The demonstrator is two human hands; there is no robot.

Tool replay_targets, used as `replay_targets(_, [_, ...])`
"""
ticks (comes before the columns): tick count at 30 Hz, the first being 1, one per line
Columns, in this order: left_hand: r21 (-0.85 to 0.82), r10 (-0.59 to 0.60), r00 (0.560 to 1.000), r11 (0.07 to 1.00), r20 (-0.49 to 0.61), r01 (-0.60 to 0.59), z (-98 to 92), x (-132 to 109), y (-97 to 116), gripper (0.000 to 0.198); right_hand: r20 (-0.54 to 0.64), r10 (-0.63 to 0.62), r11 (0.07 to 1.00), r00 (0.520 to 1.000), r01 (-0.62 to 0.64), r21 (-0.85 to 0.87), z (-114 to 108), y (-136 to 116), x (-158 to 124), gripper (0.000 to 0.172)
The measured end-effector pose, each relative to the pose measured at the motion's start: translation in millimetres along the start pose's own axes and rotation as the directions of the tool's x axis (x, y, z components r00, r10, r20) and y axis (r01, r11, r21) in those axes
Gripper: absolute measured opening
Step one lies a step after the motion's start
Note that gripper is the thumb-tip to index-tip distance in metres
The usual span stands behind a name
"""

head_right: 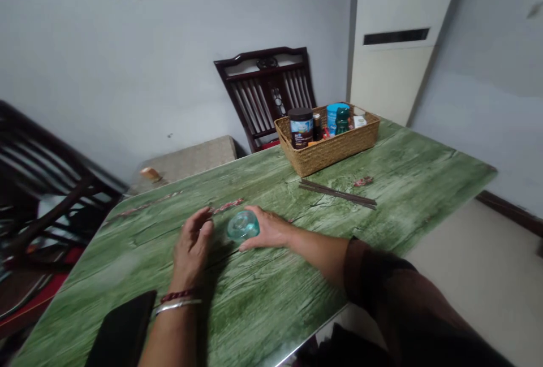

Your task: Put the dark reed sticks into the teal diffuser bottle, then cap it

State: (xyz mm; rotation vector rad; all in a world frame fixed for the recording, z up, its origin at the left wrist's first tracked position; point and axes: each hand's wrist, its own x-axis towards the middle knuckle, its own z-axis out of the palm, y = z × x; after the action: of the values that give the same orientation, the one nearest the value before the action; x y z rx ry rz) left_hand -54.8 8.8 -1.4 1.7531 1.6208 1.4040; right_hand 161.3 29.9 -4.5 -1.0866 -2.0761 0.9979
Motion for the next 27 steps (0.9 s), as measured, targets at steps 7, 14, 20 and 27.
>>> replay_targets(7, [-0.241,0.014,0.898,0.965,0.439,0.102,25.6,-6,15,0.094,-0.202,-0.057,0.951,0.978,-0.009,-0.308,-67,-8,-23,0.034])
replay_targets(14, [-0.080,0.046,0.910,0.997,0.411,-0.015,40.8,-12,34,0.085,-0.379,0.188,0.453,0.906,-0.422,-0.785,-155,35,-87,0.022])
replay_targets(20, [-0.111,0.118,0.875,0.991,0.469,-0.074,53.5,-17,37,0.082,-0.354,0.260,0.310,0.899,-0.424,-0.851,-157,60,-100,0.025])
replay_targets(27, [-0.143,0.146,0.867,0.986,0.477,-0.087,52.1,-17,36,0.080,-0.338,0.226,0.316,0.913,-0.397,-0.862,-151,59,-94,0.031])
